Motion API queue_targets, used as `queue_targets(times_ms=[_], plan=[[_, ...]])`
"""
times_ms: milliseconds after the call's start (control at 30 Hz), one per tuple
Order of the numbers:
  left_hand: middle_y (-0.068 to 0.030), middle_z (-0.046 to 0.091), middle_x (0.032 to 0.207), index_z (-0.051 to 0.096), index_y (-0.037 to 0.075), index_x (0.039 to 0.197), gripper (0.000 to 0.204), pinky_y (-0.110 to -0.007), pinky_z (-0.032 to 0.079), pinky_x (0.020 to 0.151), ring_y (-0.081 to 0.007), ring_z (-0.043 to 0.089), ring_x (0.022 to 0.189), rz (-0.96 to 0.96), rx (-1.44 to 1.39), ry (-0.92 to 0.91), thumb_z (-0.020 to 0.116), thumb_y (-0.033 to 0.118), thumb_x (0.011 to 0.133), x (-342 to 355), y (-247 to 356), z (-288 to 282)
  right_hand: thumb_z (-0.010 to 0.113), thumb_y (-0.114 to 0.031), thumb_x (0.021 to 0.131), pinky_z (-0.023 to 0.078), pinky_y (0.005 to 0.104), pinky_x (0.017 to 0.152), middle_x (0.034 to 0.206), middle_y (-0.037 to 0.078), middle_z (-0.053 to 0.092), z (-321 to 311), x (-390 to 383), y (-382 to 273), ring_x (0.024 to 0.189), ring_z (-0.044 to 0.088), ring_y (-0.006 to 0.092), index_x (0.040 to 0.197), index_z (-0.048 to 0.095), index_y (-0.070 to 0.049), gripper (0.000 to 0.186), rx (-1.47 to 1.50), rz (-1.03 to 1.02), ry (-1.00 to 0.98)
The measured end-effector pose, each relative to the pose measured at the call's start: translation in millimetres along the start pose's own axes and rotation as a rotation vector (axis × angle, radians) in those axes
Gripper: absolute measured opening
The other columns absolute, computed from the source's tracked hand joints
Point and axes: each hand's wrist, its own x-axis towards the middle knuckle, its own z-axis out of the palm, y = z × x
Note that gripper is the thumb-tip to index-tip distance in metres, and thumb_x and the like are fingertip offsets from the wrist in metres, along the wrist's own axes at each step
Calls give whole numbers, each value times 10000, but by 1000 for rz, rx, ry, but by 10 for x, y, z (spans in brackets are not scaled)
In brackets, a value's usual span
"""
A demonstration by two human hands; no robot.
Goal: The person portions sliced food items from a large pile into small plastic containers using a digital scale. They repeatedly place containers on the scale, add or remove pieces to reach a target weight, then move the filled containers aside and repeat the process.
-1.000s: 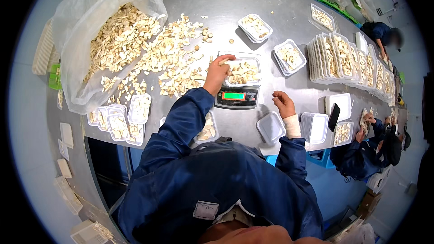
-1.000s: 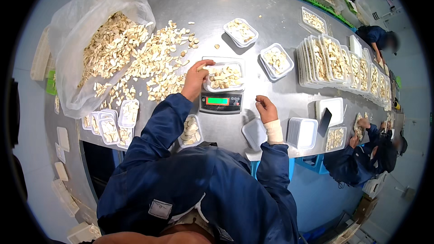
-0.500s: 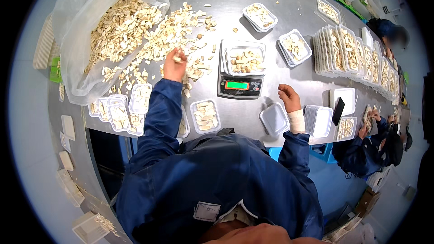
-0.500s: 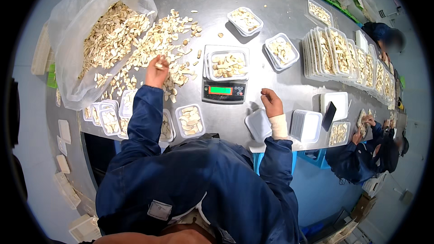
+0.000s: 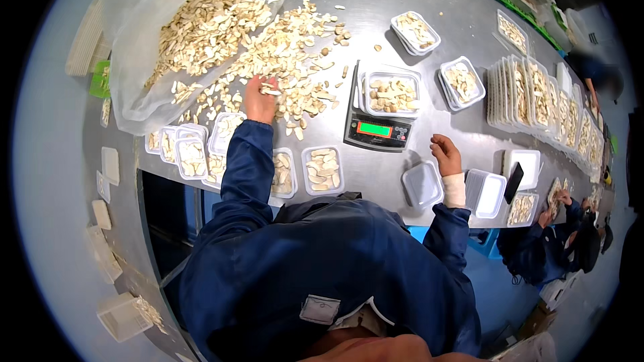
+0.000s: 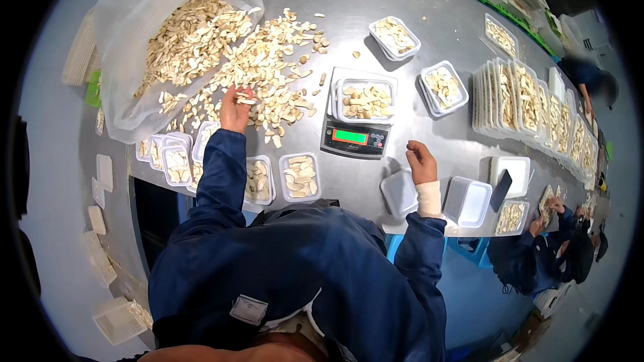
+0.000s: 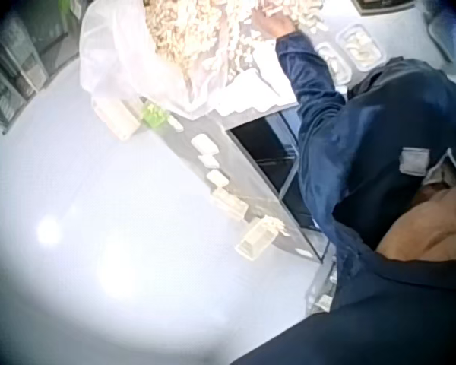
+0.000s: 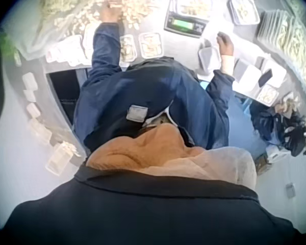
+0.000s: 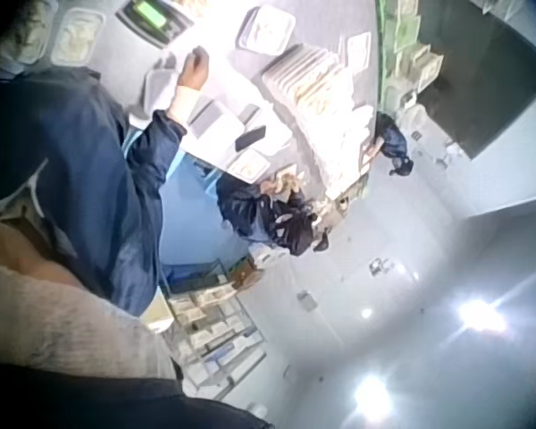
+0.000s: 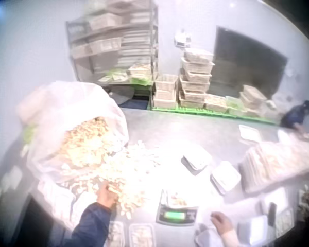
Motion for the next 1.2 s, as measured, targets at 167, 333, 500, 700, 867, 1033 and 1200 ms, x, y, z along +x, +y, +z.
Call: queue_targets(times_ms=[167, 333, 500, 700, 867, 1033, 1200], plan=[[-143, 400, 1171, 434, 10, 1137, 343, -347, 329, 925, -265, 396, 1094, 327, 561, -36, 512, 138, 828, -330, 50, 319, 529, -47, 809, 429, 221, 722, 917, 49, 580, 9, -1, 57, 791, 528, 100, 1043, 531, 3, 239, -17, -26, 8], [-175, 346, 1284, 544, 85, 1067, 283, -335, 211, 1000, -278, 270, 1233, 661, 1222, -183, 552, 157, 793, -363, 12, 310, 532, -47, 806, 425, 214, 704, 879, 31, 578, 48, -14, 62, 758, 519, 89, 1027, 539, -1, 225, -34, -26, 25], [-69, 518, 1068, 557, 84, 1041, 249, -285, 345, 856, -180, 478, 994, 414, 1041, -288, 547, 142, 799, -389, -319, 277, 529, -51, 799, 428, 222, 715, 888, 42, 589, 101, 38, 59, 767, 531, 105, 1025, 542, -3, 231, -50, -37, 26], [-66, 501, 1059, 548, 67, 1040, 244, -301, 361, 842, -180, 464, 985, 319, 1021, -349, 526, 128, 805, -575, -629, 415, 510, -53, 795, 443, 231, 690, 912, 59, 597, 147, 105, -20, 781, 548, 116, 1037, 541, -5, 248, -68, -25, 51], [-62, 521, 1028, 541, 53, 1044, 242, -259, 391, 780, -150, 486, 943, 286, 975, -422, 523, 106, 809, -729, -771, 579, 495, -23, 794, 470, 251, 680, 939, 65, 589, 84, 320, 68, 796, 567, 137, 1033, 551, -1, 246, 130, 28, 57], [-59, 526, 994, 543, 51, 1043, 243, -245, 396, 749, -124, 480, 850, 250, 938, -414, 527, 95, 804, -796, -876, 613, 458, -37, 827, 481, 284, 757, 996, 79, 573, 83, 563, 117, 863, 569, 159, 1053, 533, 16, 244, 207, 57, 22], [-86, 526, 987, 524, 35, 1062, 254, -247, 406, 748, -129, 495, 829, 221, 897, -446, 511, 78, 812, -840, -1004, 679, 460, -18, 823, 493, 284, 743, 975, 82, 576, 155, 719, 220, 850, 573, 168, 1037, 540, 15, 231, 301, 77, 48]])
